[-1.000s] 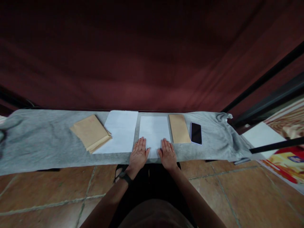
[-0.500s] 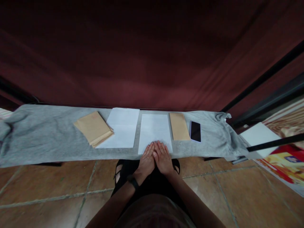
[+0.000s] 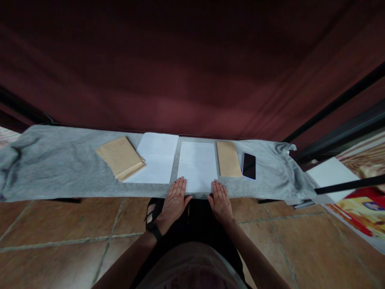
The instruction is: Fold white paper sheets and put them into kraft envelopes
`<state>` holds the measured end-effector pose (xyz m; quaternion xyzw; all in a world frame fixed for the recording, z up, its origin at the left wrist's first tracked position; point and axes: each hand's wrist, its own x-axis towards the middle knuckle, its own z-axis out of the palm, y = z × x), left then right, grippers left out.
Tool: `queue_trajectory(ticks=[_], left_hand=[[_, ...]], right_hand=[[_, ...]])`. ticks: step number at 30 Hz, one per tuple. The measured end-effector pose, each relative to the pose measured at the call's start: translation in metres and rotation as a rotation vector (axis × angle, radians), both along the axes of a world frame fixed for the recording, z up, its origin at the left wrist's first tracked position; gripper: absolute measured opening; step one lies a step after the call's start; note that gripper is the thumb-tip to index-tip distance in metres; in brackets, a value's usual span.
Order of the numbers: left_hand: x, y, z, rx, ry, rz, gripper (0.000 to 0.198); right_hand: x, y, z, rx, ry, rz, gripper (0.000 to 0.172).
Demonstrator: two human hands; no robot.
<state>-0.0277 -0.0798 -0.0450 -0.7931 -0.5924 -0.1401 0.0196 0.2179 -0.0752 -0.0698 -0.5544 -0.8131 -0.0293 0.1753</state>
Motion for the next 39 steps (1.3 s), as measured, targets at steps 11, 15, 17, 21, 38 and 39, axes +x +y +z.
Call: queue_trajectory(ticks=[11, 15, 17, 21, 38, 39], left_hand=[[0.042, 0.047, 0.017, -0.063, -0.04, -0.084, 0.056], [0.052, 0.075, 0.007, -0.13, -0.032, -0.111, 0.056], [0.045, 0.081, -0.001, -0.106, -0.04, -0.077, 0.058], [0.021, 0.079, -0.01, -0.044, -0.062, 0.035, 0.064], [0.041, 0.175, 0.004, -0.159, -0.103, -0.008, 0.061], [0.039, 0.181, 0.001, -0.155, -0.095, 0.001, 0.061]], right_hand=[[-0.035, 0.036, 0.021, -0.126, 0.189, 0.044, 0.056], [-0.051, 0.056, 0.017, -0.116, 0.143, -0.01, 0.055], [-0.048, 0.058, 0.011, -0.082, 0.093, -0.035, 0.055], [-0.037, 0.05, -0.001, -0.019, 0.032, -0.096, 0.062], [-0.069, 0.175, 0.016, -0.153, 0.047, -0.009, 0.051], [-0.069, 0.181, 0.015, -0.153, 0.033, -0.016, 0.05]])
